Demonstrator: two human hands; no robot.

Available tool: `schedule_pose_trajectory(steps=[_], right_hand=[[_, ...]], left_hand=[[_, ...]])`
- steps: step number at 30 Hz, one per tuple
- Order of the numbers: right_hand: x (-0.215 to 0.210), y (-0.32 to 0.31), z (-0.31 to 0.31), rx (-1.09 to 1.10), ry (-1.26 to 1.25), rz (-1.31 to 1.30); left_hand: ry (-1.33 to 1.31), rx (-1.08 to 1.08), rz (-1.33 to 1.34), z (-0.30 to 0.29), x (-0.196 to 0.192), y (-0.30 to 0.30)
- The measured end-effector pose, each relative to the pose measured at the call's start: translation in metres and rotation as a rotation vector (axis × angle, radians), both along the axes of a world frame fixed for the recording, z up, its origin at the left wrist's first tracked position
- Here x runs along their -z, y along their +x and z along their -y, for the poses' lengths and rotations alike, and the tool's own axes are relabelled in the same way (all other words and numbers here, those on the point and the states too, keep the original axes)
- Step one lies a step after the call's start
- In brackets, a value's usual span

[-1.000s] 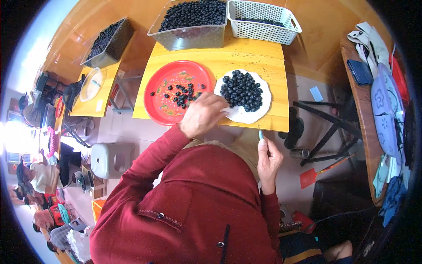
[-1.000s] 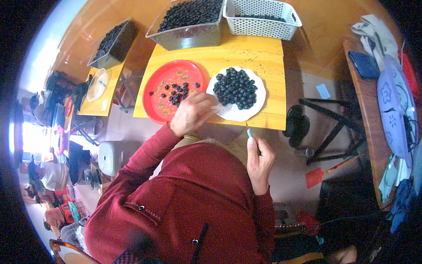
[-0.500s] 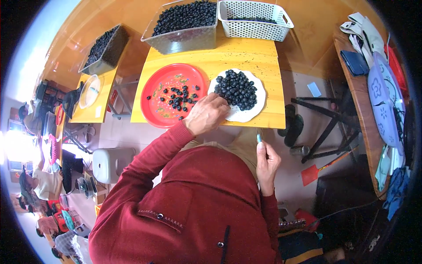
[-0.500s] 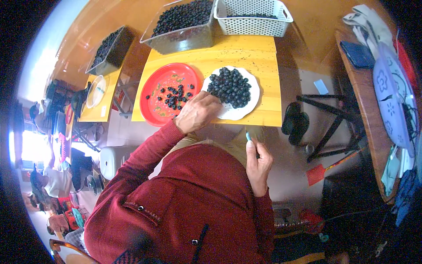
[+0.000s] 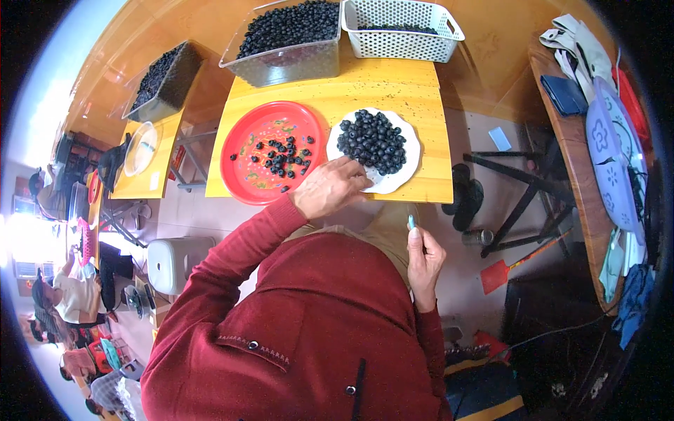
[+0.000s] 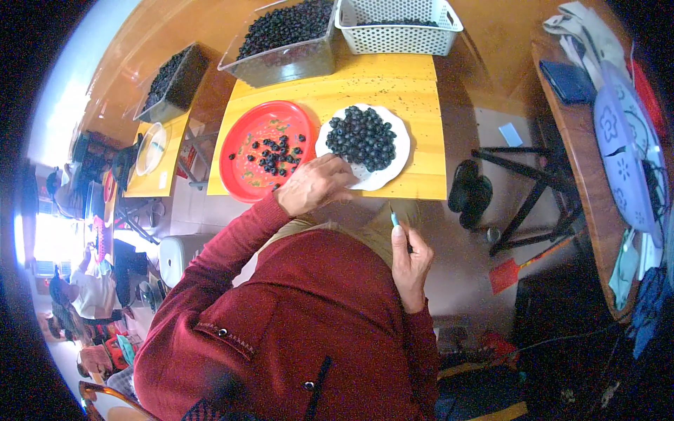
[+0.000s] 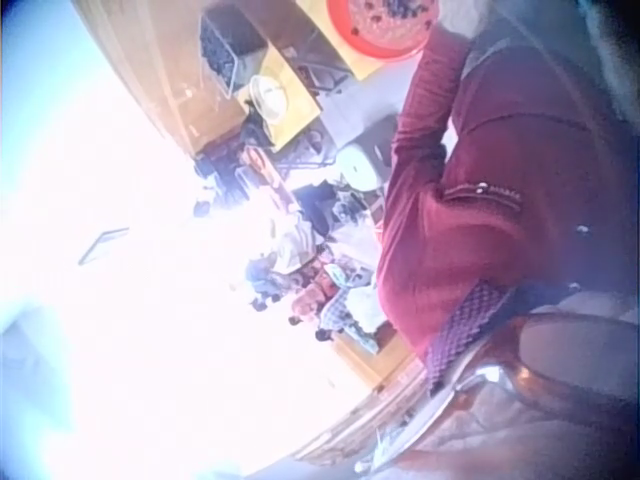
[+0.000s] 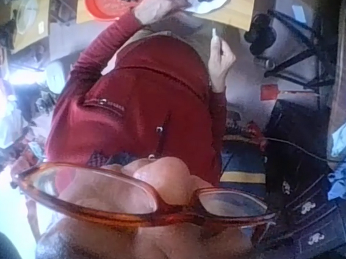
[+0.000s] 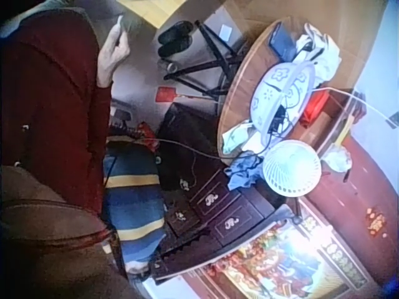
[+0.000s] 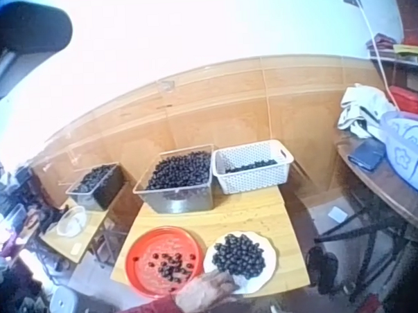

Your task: The person sorts blueberries by removing their stems with a small blue stem remover tool.

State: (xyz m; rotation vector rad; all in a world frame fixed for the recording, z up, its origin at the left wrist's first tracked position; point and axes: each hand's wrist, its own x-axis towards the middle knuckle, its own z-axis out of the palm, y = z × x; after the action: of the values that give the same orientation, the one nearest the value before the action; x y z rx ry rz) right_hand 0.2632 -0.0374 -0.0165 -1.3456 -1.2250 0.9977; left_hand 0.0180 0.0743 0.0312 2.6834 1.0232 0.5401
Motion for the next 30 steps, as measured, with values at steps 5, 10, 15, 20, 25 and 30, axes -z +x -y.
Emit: schedule_pose_trajectory(steps=[5,10,15,20,25,30], right_hand=[[0.003,0.001,0.001,0.006,-0.020,-0.021],[0.000,0.001,0.001,0.000,-0.045,-0.054],[-0.005,-0.001,-0.006,-0.047,-0.053,-0.080],[-0.015,-0.010,-0.016,-0.088,-0.042,-0.072],[-0.029,-0.020,-0.025,-0.138,-0.011,-0.045],[-0.037,-0.027,-0.029,-0.167,0.004,-0.003]], left_hand=[[-0.029,0.043,-0.020,0.003,-0.003,-0.003],[-0.134,-0.076,0.336,0.018,-0.002,0.004],[-0.539,-0.163,0.759,0.025,0.009,0.002],[-0.925,-0.185,1.147,0.032,0.009,0.003],[-1.067,-0.221,1.283,0.038,0.014,0.001],[-1.155,-0.188,1.376,0.037,0.014,0.000]])
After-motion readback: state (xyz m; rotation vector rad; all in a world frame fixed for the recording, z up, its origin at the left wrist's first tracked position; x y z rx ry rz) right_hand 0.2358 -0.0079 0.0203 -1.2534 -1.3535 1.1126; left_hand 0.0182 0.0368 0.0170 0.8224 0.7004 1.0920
